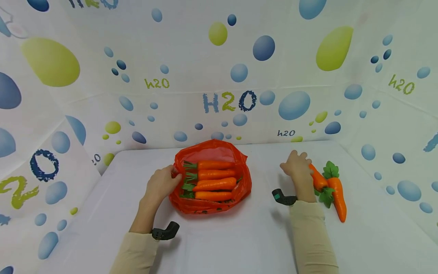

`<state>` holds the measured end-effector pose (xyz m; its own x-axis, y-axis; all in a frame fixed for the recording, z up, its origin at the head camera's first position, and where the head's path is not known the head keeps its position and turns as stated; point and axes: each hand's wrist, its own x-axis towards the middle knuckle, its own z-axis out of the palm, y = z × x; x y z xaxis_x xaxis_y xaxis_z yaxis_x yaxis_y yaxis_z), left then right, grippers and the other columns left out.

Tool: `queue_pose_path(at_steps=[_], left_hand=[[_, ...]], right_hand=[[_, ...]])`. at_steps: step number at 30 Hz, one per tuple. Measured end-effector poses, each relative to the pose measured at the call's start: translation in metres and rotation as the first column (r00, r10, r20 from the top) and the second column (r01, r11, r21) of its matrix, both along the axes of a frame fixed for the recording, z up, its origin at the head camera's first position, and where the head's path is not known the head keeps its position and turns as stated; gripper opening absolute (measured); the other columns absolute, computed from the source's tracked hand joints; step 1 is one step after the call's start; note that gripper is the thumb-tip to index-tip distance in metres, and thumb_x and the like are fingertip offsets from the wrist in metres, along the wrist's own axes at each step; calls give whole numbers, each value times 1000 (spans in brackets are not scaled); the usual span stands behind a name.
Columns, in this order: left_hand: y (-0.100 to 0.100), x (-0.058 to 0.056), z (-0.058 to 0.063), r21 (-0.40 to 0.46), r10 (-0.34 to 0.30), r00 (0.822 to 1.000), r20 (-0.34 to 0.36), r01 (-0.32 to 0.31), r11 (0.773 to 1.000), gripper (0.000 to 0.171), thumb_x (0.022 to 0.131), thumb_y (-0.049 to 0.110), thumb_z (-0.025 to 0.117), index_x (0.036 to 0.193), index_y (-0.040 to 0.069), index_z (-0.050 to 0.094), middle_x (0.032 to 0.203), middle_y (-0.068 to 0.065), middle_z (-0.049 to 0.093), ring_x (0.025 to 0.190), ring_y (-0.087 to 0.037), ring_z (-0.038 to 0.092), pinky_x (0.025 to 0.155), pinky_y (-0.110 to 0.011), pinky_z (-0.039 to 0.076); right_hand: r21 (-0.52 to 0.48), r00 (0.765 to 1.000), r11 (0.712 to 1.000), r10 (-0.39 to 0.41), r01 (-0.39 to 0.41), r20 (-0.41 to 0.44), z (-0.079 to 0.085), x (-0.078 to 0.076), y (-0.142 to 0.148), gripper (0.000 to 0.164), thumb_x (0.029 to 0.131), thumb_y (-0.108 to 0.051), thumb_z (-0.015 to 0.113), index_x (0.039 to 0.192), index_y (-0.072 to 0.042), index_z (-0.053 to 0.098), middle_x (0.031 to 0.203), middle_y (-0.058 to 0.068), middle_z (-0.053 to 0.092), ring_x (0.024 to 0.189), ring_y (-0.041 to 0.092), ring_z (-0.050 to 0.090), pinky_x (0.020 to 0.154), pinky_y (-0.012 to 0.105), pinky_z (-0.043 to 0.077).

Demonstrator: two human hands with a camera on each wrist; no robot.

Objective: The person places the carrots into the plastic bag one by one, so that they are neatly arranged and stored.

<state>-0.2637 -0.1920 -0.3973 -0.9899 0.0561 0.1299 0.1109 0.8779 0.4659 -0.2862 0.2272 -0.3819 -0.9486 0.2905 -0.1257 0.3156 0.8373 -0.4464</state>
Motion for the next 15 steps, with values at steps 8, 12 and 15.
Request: queue_pose_path(at_steps=[8,12,15], left_hand=[[0,0,0,0,0,1000,-4,0,1000,27,95,26,58,104,1,63,75,-8,63,65,-20,55,55,-28,45],[0,0,0,5,1,1000,-7,-1,1000,27,95,26,58,104,1,63,75,-8,63,65,-20,55,55,-28,45],[0,0,0,8,-1,1000,-6,1,1000,27,95,26,58,105,1,63,75,-8,63,65,-20,55,55,-27,46]], right_hand=[[11,1000,1000,-9,9,23,-4,-2,8,64,95,-28,55,141,11,32,135,41,29,125,59,31,101,79,33],[34,1000,999,14,-14,24,-7,-3,12,64,94,-29,56,138,12,34,134,42,31,124,61,32,101,79,32],[46,999,998,34,-36,29,-9,-3,14,62,93,-28,56,136,11,36,132,41,34,123,61,34,100,78,33]])
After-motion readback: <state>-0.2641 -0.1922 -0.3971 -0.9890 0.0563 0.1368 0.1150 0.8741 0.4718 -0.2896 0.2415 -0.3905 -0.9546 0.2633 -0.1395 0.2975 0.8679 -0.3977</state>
